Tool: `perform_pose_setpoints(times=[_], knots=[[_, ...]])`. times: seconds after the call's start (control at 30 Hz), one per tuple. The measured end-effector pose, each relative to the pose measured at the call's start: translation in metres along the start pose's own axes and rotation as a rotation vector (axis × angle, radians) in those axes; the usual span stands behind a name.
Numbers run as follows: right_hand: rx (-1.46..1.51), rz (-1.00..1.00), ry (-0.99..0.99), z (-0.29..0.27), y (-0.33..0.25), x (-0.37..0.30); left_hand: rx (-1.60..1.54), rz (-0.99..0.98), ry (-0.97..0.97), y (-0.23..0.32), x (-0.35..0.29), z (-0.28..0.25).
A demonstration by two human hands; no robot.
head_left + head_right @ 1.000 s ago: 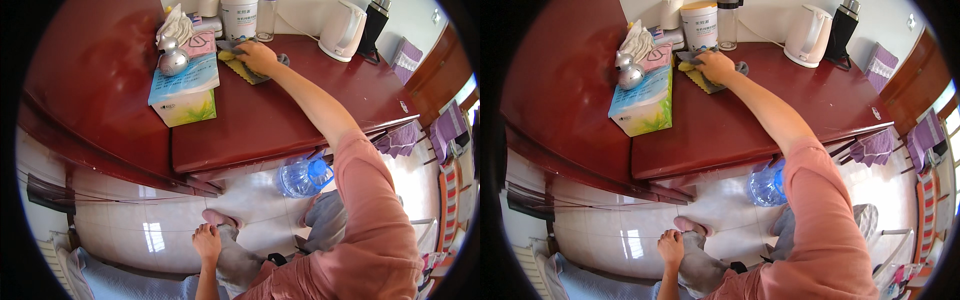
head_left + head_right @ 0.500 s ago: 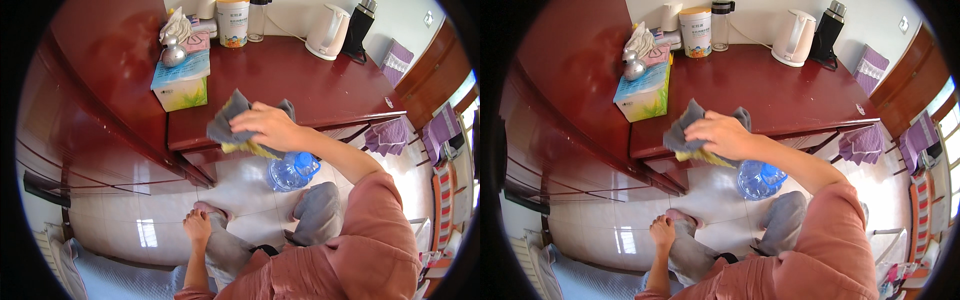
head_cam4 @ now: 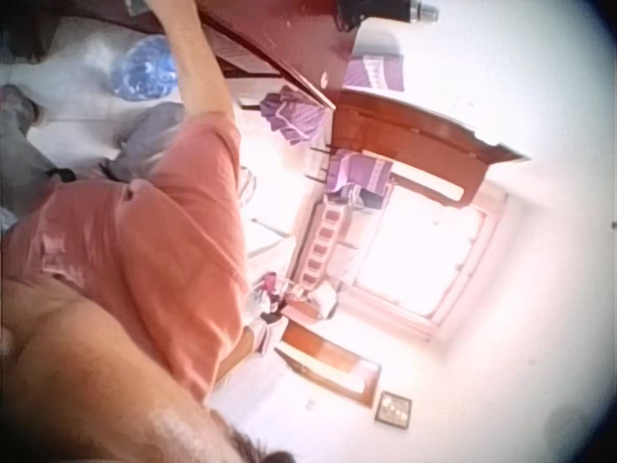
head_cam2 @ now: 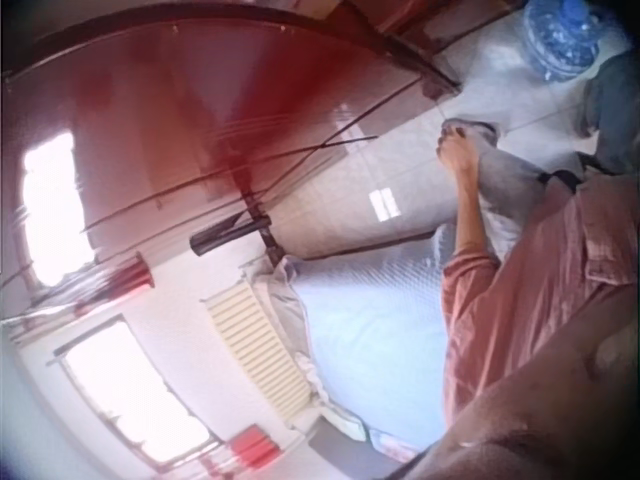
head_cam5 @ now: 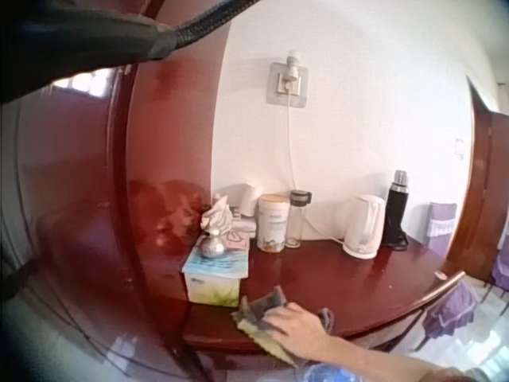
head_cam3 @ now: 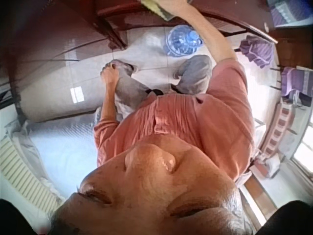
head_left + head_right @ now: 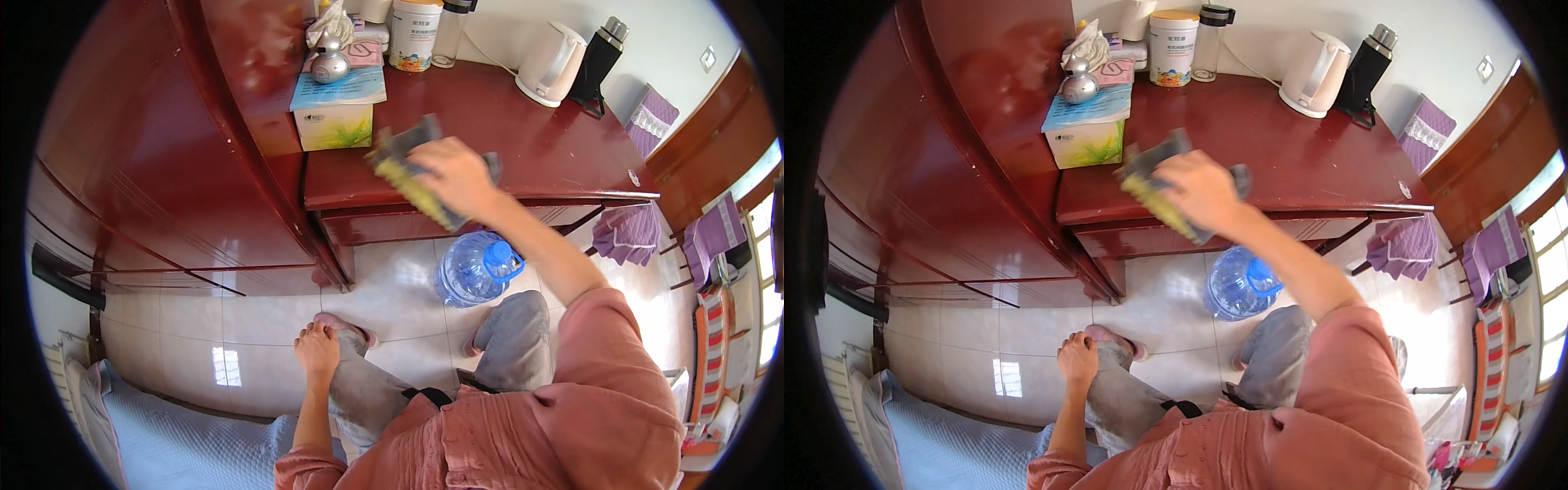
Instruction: The person wipes the surface and sides of a reddish-brown wooden cabinet using a grey cloth. They move around the cabinet to clean different sections, including the top, front, and side panels, while a large water bottle sits on the floor nearby.
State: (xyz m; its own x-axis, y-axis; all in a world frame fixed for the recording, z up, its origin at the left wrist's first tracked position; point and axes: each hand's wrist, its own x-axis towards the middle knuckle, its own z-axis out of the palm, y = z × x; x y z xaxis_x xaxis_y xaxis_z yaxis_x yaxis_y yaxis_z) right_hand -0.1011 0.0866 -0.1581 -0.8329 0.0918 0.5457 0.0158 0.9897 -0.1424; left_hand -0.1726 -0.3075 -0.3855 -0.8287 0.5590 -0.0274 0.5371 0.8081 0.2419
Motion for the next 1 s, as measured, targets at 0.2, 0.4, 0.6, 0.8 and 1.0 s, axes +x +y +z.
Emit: perform_pose_setpoints(times=[0.2,0.4,0.6,0.8,1.0], knots=[[0.087,0.01,-0.007,0.059,-0.109,0.069,-0.003,-0.011,-0.005,-0.001,0.004,0.014],[-0.087,-0.102,0.121,0.058,-0.098,0.033,-0.067,-0.05,0.028,-0.016,-0.001,0.024],[-0.262,0.026,0.112,-0.018,-0.024,-0.058,-0.072,-0.06,0.069,-0.02,-0.006,0.03],[-0.378,0.268,0.207,-0.113,0.104,-0.187,-0.257,-0.103,0.107,-0.01,-0.014,0.025],[-0.308,0.738,0.247,-0.187,0.187,-0.255,-0.309,-0.111,0.079,-0.001,-0.018,0.037]])
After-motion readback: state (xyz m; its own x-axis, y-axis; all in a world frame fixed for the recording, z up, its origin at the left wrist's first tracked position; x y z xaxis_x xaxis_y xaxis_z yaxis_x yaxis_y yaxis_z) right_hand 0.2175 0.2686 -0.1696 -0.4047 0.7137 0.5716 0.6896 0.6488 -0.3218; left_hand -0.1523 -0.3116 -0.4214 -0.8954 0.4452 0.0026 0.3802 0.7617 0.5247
